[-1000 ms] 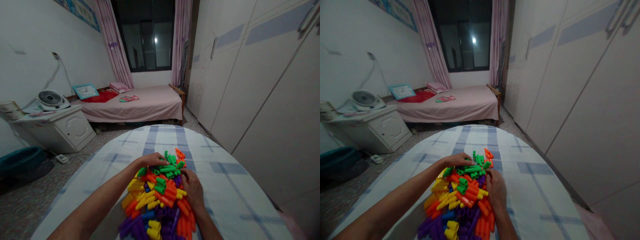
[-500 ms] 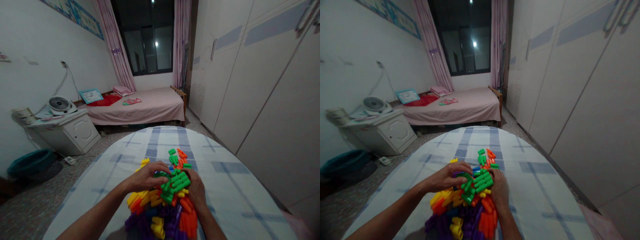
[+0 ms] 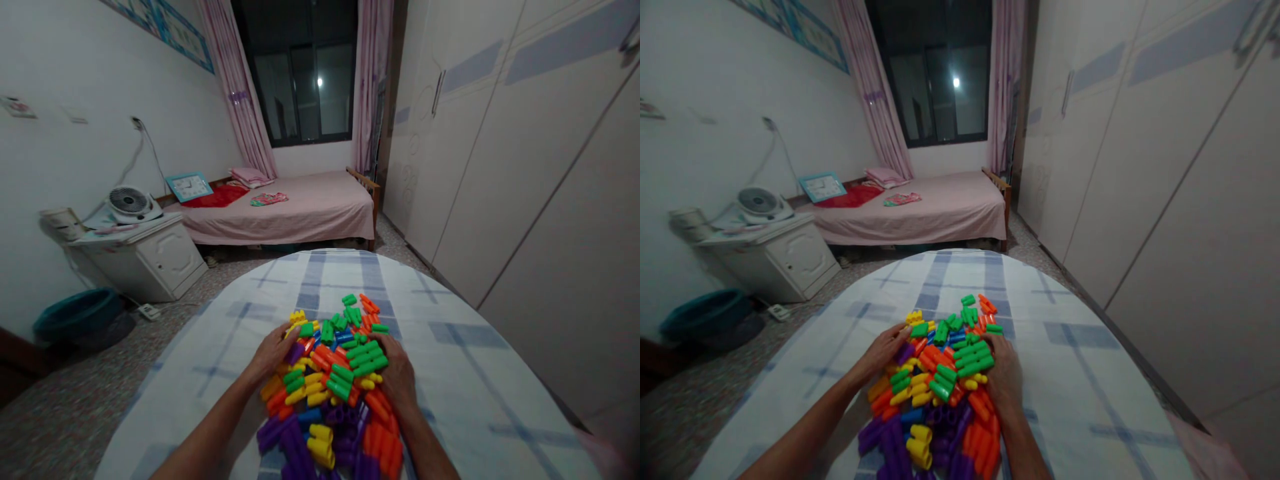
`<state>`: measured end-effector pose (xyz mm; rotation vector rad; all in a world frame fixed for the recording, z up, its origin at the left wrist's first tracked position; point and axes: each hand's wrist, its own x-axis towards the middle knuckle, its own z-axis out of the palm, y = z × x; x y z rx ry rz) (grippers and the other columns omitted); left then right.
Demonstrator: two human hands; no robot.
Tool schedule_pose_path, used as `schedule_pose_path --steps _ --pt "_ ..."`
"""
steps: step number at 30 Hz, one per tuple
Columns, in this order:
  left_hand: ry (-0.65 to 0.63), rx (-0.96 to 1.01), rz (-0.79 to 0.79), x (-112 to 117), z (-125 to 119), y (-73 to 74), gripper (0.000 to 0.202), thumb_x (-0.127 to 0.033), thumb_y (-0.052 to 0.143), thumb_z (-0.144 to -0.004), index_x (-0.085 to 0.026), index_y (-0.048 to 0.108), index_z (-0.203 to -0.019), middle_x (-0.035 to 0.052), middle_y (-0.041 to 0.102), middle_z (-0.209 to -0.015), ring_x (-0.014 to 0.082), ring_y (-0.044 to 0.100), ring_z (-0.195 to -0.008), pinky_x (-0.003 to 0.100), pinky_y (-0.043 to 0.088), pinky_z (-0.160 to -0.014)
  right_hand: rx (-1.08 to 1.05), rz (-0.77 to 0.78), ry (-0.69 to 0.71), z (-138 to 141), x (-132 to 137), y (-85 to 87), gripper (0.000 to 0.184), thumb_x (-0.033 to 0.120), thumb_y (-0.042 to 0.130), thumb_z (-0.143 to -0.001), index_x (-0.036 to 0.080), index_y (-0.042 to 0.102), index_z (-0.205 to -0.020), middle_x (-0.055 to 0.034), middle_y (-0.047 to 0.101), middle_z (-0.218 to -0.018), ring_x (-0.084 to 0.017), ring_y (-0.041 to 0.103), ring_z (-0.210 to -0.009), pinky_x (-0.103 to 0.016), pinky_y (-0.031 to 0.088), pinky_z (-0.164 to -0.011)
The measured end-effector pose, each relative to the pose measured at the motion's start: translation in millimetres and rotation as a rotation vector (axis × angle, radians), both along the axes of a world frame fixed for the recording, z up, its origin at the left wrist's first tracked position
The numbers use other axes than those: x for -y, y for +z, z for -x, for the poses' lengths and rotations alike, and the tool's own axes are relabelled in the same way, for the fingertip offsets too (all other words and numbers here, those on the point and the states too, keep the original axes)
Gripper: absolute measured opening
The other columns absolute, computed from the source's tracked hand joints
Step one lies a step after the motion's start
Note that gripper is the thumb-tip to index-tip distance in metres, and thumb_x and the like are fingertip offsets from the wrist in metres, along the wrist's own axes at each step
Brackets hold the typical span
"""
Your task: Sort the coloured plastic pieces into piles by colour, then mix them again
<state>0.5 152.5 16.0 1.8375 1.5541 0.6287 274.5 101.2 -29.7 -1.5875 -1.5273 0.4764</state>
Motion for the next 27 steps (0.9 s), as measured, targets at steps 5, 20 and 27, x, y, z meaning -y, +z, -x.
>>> schedule_pose_path --steps 5,20,27 --pt "-0.049 0.127 0.028 0 -28 9.0 0.050 -0.045 0.053 -0.081 -0.016 0.059 -0.121 0.0066 0.063 -0.121 0.0230 0.056 -0.110 0.034 0.043 -0.096 -0.009 -0.016 -0.005 0 0 -0.2 0.032 0.024 0.044 -0.077 0.021 0.064 -0.102 -0.0047 0.066 -0.106 -0.020 0.057 -0.100 -0.032 0.042 -0.089" --pt "0.071 0.010 -0.152 65 2 13.7 0.052 -0.046 0.042 -0.088 -0.013 0.052 -0.127 0.0148 0.052 -0.127 0.0242 0.049 -0.119 0.037 0.039 -0.101 -0.353 0.077 -0.230 -12 5 18.2 0.047 0.036 0.047 -0.068 0.012 0.064 -0.105 -0.0104 0.070 -0.092 -0.023 0.065 -0.077 -0.033 0.049 -0.067" --pt "0.099 -0.181 0.089 83 56 5.8 0.072 -0.062 0.039 -0.082 -0.009 0.050 -0.130 0.0119 0.061 -0.100 0.0244 0.060 -0.093 0.035 0.045 -0.085 -0.031 0.022 -0.188 -41 3 65.2 0.032 0.041 0.045 -0.078 0.019 0.068 -0.081 -0.0059 0.069 -0.077 -0.018 0.063 -0.069 -0.029 0.049 -0.066"
